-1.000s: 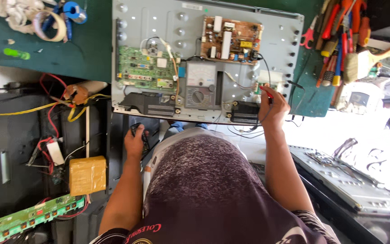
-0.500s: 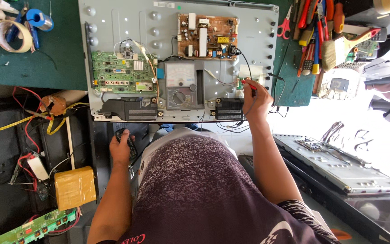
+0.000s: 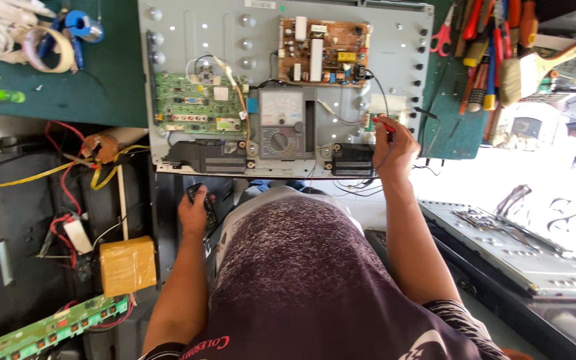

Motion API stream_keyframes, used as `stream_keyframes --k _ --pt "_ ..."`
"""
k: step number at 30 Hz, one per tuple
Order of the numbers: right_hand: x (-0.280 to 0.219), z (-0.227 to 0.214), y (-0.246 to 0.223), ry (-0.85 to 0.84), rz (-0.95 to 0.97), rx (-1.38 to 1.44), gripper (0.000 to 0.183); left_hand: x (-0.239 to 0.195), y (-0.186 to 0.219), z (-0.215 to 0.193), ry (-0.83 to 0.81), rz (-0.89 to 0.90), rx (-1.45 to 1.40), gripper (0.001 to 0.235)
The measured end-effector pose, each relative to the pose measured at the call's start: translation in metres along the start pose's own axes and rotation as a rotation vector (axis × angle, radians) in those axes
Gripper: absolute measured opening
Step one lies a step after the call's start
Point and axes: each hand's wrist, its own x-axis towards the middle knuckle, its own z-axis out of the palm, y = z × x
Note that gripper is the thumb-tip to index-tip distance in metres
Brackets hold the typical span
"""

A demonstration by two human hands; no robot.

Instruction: The person uses a multimeter to test points on the circuit board of a disassembled television. They hold the multimeter probes against various components while simultaneously using a remote control in their other hand.

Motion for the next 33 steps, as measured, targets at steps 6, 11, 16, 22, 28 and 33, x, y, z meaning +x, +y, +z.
stream_keyframes --k 6,11,16,22,28,33 --pt "-0.001 0.001 -0.004 -0.025 -0.006 -0.039 0.012 -0.021 0.022 0.003 0.012 -0.003 0.001 0.030" --pt "-0.002 0.000 -0.001 -0.034 -0.002 -0.039 0.012 -0.028 0.025 0.000 0.017 -0.033 0.031 0.030" --pt "-0.001 0.001 0.000 -0.040 0.005 -0.034 0.013 -0.030 0.024 0.001 0.018 -0.048 0.005 0.029" --pt "-0.001 0.001 0.004 -0.043 0.009 -0.030 0.012 -0.029 0.018 0.002 0.006 -0.050 -0.057 0.027" --pt "0.001 0.001 -0.005 -0.029 0.006 -0.023 0.013 -0.031 0.020 0.001 0.006 -0.028 -0.080 0.027" --pt "0.002 0.001 -0.004 -0.032 0.021 -0.040 0.012 -0.014 -0.005 0.000 0.006 -0.025 -0.067 0.027"
